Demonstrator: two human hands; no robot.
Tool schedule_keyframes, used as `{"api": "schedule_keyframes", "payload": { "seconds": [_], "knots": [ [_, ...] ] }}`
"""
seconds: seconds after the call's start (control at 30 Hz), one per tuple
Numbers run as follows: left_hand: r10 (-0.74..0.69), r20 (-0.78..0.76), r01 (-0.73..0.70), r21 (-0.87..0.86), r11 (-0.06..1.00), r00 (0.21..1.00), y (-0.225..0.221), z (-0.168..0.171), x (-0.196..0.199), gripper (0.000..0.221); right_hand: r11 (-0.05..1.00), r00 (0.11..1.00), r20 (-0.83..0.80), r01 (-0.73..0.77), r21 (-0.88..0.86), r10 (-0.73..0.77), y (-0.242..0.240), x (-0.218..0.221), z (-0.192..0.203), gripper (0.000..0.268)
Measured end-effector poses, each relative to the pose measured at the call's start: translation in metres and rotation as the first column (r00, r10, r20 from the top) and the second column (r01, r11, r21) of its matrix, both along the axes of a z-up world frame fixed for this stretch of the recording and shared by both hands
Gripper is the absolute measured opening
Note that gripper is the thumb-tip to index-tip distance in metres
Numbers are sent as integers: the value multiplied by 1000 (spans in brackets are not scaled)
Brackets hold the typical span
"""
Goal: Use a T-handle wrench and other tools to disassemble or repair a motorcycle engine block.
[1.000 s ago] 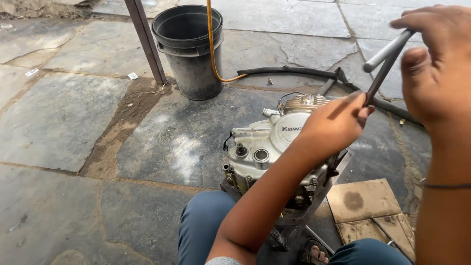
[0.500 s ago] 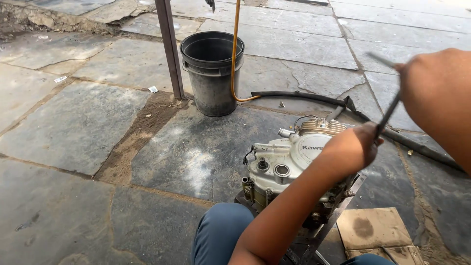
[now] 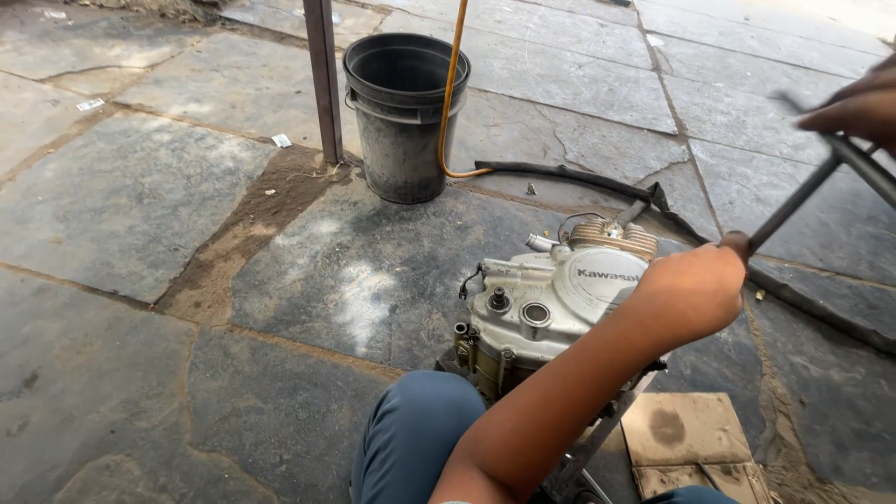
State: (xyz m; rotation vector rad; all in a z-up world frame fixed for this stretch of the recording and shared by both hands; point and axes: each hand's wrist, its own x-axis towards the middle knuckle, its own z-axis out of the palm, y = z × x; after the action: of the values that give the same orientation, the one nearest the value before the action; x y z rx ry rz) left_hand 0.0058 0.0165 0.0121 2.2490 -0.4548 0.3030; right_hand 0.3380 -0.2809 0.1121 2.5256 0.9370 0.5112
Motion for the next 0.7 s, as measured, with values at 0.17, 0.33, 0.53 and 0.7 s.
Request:
{"api": "schedule_keyframes", "payload": {
  "seconds": [0.17,0.33,0.53,0.7],
  "knots": [
    [-113,-112,97,-139,985,987,2,18,-16,37,987,985,-51,162,-23,-163,-99,243,-59,22],
    [-107,-32,100,-175,980,994,-3,-4,-3,31,995,989,-121,89,55,-82,-107,215,-48,26],
    [-49,-92,27,-224,974,995,8,2,2,34,974,979,-191,-26,225,70,-107,182,-35,36],
    [-7,-50,-4,-201,980,999,11,-8,10,30,931,961,-210,-95,354,178,-47,106,-15,43]
  ]
}}
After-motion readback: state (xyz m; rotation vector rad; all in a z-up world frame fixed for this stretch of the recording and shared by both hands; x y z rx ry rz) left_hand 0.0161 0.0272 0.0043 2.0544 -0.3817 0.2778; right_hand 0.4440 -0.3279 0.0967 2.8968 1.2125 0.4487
